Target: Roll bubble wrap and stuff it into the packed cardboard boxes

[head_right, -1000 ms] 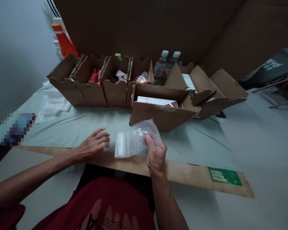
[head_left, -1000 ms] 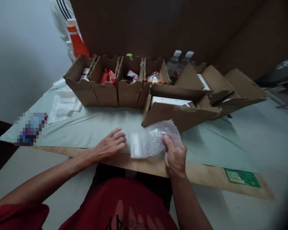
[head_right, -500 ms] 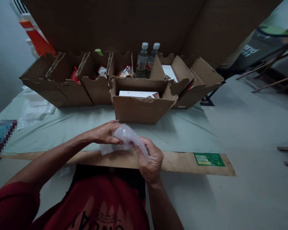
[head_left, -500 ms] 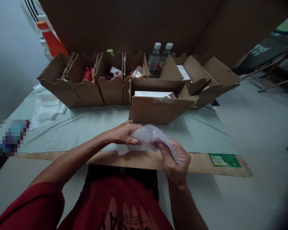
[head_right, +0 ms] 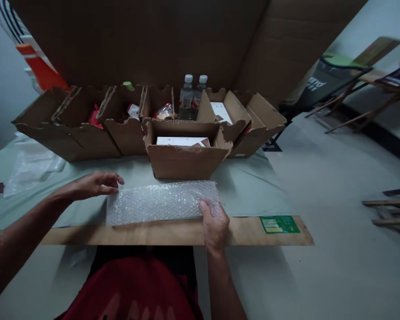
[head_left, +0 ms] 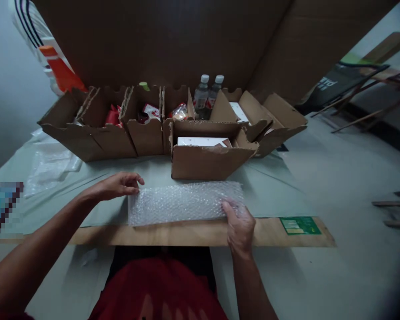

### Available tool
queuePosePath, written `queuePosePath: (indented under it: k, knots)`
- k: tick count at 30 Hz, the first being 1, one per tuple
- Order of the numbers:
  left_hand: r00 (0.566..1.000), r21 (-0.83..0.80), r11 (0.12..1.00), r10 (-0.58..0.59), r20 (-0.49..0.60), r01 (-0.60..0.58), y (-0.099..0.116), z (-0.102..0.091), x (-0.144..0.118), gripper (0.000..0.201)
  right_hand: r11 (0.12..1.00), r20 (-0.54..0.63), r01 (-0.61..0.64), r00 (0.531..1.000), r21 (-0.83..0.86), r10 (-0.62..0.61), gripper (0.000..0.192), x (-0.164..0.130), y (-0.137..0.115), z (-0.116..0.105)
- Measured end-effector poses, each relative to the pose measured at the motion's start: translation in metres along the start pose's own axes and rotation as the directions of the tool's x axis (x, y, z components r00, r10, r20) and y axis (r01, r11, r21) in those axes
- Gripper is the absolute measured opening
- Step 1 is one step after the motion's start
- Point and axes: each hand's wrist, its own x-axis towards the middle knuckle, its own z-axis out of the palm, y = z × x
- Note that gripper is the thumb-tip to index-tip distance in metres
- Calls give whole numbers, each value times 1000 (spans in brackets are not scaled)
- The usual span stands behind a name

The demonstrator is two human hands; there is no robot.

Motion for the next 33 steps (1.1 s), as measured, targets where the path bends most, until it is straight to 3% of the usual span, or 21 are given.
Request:
queuePosePath:
  k: [3,5,6,9,11,15,18,22,26,30,32,33]
  knots:
    - [959,393,919,105,-263,7,-16,14,8,30,980,5,37,999,-197,-37,60,7,16,-17]
    - [908,549,835,200,-368,39,-18,25,2,28,919,13,136,990,-369,-141,70,12,16,-38]
    - [885,575,817,239,-399,38,-17,28,-3,29,880,23,197,978,-432,-208,66,15,13,-50]
    - [840,499,867,279,-465,-11,-1,30,-10,34,836,3,305,940,-457,-341,42,35,-6,-72]
    - [834,373,926,255,-489,-64,14,31,0,37,870,0,296,947,-395,-322,41,60,-20,-69]
    - [826,126,970,243,-508,-207,38,54,50,57,941,218,234,959,-245,-181,60,118,-28,-34]
    - [834,16,961,247,-493,-275,44,82,80,59,955,338,195,935,-226,-111,51,139,-21,-7]
    - [844,17,982,168,-510,-186,39,100,82,38,951,337,201,935,-234,-114,36,129,-15,11]
    - [829,87,994,106,-549,-69,33,91,65,37,940,399,258,904,-225,-152,35,119,-21,6]
    - [718,276,958,244,-652,-75,38,92,35,64,888,253,343,929,-307,-271,39,103,-26,-15]
    - [735,392,909,360,-574,-139,39,103,18,66,835,243,431,899,-343,-364,35,80,-30,-14]
    - [765,447,876,411,-496,-181,38,109,11,61,801,312,498,859,-332,-405,34,65,-32,-8]
